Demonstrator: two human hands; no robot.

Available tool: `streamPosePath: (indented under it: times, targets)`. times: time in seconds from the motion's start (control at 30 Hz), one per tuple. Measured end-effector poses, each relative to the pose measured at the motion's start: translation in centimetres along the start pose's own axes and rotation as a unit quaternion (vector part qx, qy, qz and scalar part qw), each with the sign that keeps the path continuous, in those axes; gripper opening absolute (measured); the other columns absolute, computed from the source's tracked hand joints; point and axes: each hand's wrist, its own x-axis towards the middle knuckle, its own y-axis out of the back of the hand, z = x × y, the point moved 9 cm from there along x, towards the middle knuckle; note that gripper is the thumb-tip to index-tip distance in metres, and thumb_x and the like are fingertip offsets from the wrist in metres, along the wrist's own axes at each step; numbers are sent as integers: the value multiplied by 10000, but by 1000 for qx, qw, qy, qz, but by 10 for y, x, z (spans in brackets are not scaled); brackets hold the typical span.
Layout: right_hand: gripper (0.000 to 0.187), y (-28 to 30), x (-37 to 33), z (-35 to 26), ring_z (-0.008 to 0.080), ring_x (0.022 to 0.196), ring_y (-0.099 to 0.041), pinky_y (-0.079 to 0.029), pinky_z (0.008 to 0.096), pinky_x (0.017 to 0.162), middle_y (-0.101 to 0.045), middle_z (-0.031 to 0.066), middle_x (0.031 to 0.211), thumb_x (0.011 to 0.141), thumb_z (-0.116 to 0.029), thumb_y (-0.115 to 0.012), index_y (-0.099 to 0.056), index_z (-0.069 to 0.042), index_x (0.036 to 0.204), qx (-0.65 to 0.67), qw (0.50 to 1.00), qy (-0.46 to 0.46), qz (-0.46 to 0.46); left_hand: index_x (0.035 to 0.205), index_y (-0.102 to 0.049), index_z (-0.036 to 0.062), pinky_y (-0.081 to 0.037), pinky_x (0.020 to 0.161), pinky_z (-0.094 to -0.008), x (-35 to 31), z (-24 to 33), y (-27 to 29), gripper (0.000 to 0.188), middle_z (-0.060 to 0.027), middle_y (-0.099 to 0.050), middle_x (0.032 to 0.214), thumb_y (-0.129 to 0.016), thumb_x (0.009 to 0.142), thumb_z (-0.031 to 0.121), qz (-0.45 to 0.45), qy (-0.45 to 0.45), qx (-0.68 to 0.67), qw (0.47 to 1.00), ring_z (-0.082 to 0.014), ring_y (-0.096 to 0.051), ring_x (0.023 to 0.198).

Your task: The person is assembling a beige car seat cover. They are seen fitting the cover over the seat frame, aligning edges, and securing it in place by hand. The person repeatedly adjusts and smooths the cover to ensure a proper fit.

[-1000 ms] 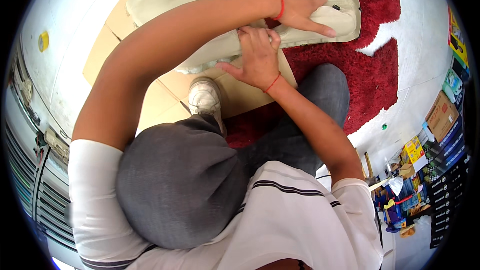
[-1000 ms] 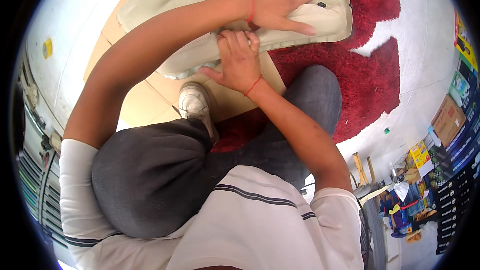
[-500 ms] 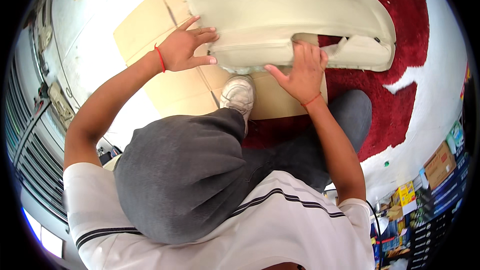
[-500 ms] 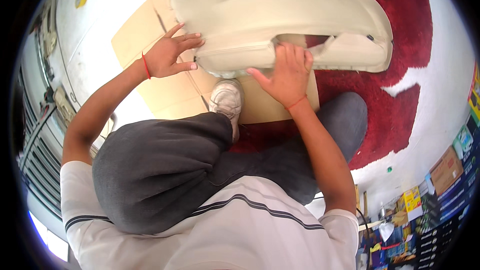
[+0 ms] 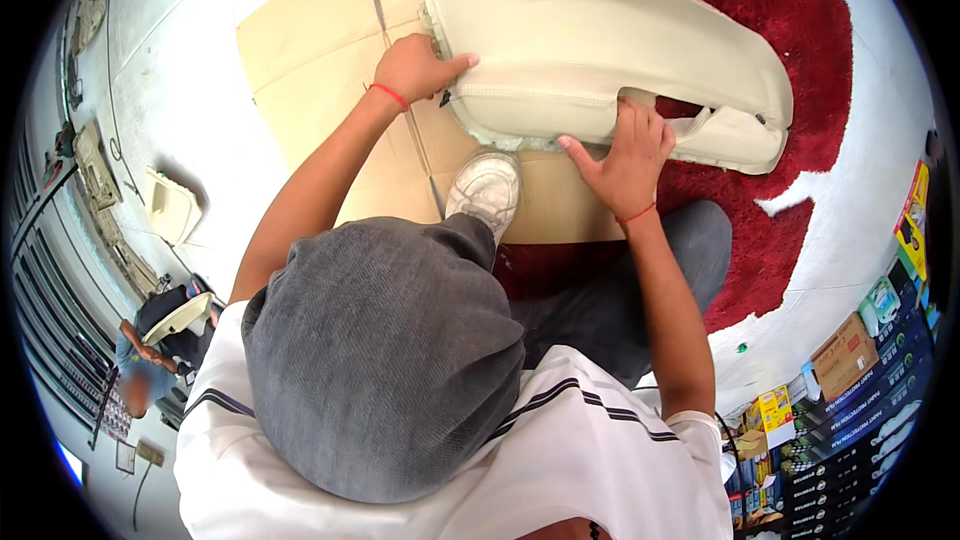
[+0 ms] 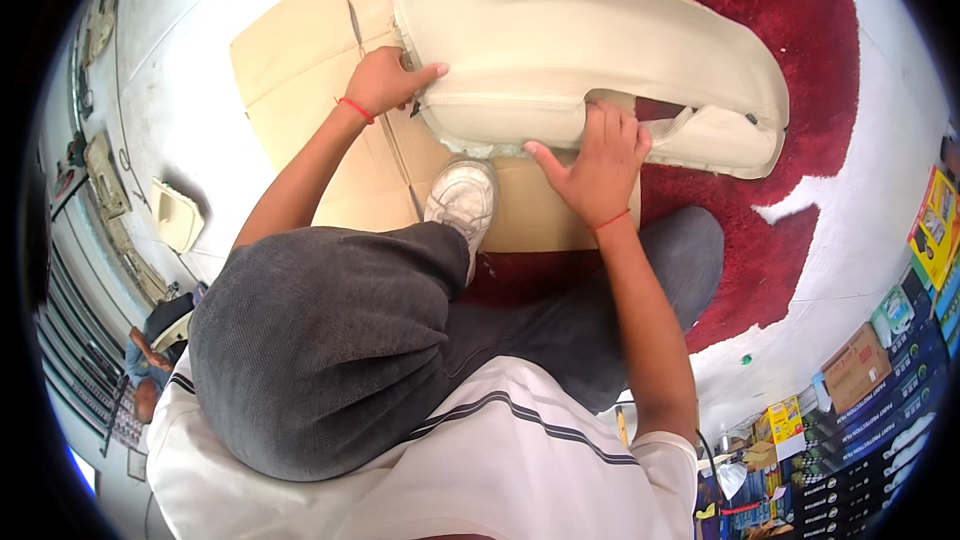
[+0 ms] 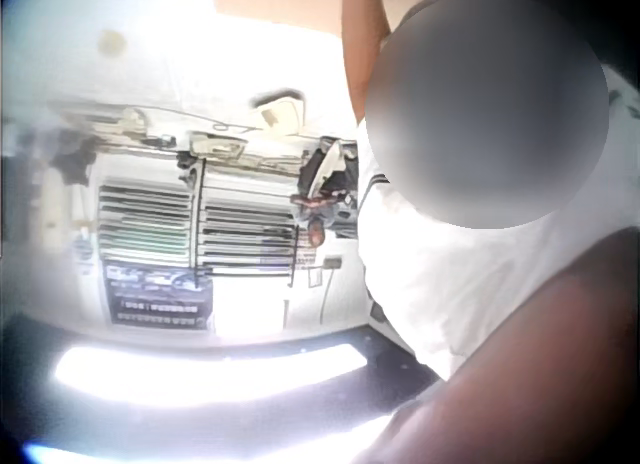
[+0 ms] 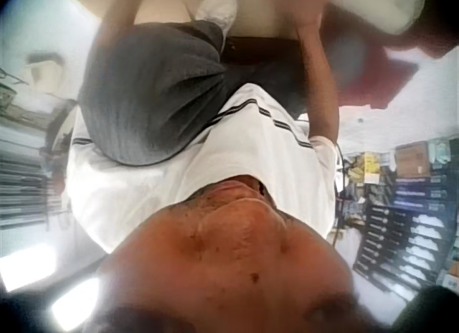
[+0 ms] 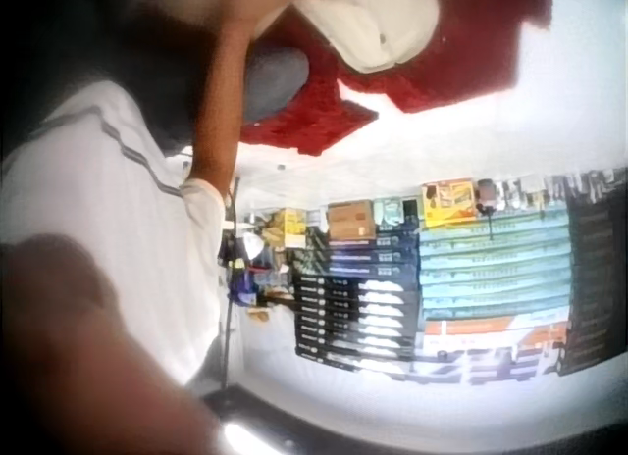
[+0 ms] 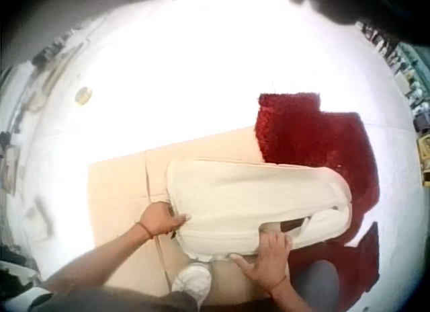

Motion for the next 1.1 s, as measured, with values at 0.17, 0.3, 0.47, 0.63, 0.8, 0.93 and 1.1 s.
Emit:
streamPosePath:
  times: [0.17,0.3,0.47,0.63,0.8,0.93,1.1]
  targets:
    - [692,9,4,5,344,1226,-532,-338,494,1076,-617,145,1291,821,-488,-803,-601,3,1264,69,997,-27,30,773,-700,-18,-580,571,-324,7,4,-2,648,-105,-686,607,-764,814,625,-35,12,36,999,-214,-698,537]
    - [494,61,36,31,364,1261,-552,-412,481,1079,-619,169,1327,906,-268,-766,-599,15,1275,184,966,-76,167,859,-735,3,-593,634,-394,20,28,54,640,-106,-691,634,-780,788,638,34,-75,233,969,-270,-707,601]
    - [325,73,150,24,350,1146,-633,-439,467,1073,-688,138,1219,900,-187,-747,-684,-52,1188,173,976,58,118,1314,-629,60,-498,1037,-458,-17,113,127,808,-146,-693,1222,-898,699,509,404,-324,181,836,-306,-660,1148]
    - [292,15,202,22,327,1212,-601,-419,471,1080,-677,95,1252,835,-170,-755,-701,-85,1109,67,979,166,-93,1404,-571,142,-242,1217,-584,18,130,86,800,-97,-627,1366,-895,727,420,316,-362,160,862,-284,-548,1328]
    - [362,18,174,4,333,1213,-585,-427,474,1068,-654,86,1293,761,-106,-799,-644,-104,1088,52,974,219,-21,1407,-561,141,-256,1195,-532,21,135,63,849,-78,-632,1295,-915,687,418,276,-351,147,883,-270,-560,1283]
    - [392,4,192,4,307,1134,-623,-452,468,1015,-665,83,1228,724,-79,-829,-605,-98,1046,24,990,119,-70,1425,-552,144,-251,1179,-533,29,136,69,879,-74,-607,1302,-921,679,426,314,-325,128,883,-262,-544,1284]
    - [301,-16,206,9,338,946,-672,-516,474,833,-701,120,1022,799,-163,-793,-621,-78,1031,-16,987,118,-112,1564,-437,124,-213,1247,-523,-17,120,-4,762,-82,-371,1661,-692,936,470,222,-526,238,786,-244,-364,1522]
